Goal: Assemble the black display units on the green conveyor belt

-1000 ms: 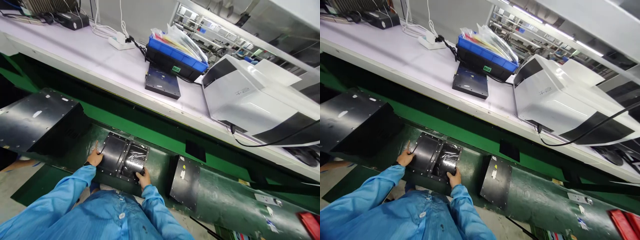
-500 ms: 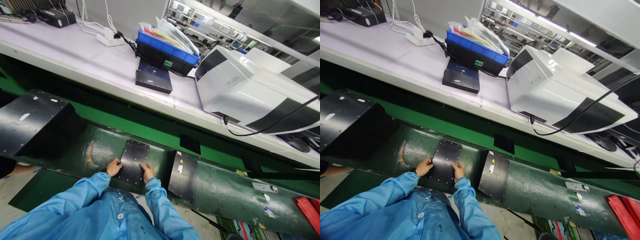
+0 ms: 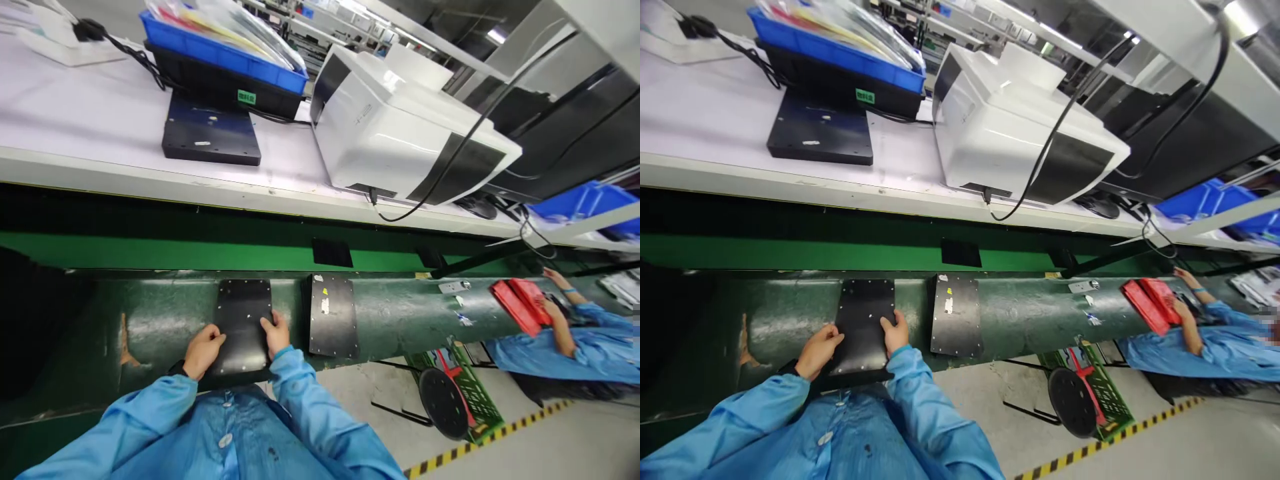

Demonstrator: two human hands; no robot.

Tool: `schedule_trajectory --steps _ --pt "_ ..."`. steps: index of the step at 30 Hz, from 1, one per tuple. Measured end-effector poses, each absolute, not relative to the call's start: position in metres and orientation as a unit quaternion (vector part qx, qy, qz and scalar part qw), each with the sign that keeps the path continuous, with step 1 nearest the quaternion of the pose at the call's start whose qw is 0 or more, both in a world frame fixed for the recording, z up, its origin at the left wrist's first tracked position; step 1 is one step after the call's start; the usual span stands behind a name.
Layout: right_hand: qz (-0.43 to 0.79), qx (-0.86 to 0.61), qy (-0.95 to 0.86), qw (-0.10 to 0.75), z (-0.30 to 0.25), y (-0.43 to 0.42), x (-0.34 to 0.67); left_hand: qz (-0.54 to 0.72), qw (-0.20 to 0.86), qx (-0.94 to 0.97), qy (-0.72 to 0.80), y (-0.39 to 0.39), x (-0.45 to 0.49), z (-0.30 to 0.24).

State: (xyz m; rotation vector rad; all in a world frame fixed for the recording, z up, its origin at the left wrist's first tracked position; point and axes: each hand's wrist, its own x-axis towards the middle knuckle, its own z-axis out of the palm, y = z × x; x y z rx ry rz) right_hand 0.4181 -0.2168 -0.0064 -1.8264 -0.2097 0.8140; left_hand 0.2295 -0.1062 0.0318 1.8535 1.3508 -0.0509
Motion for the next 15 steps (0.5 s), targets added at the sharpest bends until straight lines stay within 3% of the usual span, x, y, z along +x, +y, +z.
schedule_trajectory --steps 3,7,11,15 --pt "0.269 -0.769 -0.094 0.573 0.025 -0.266 0.47 0.022 0.44 0.771 0.46 -0.129 0.275 0.073" --pt "0.16 -0.821 -0.098 0.539 0.049 -0.337 0.562 0.031 0.501 0.796 0.337 -0.166 0.368 0.102" --pt "0.132 -0.863 -0.051 0.485 0.043 -0.377 0.63 -0.015 0.539 0.785 0.304 -0.201 0.449 0.088" --pt "0.163 -0.893 -0.073 0.412 0.024 -0.405 0.658 -0.03 0.565 0.759 0.324 -0.217 0.47 0.048"
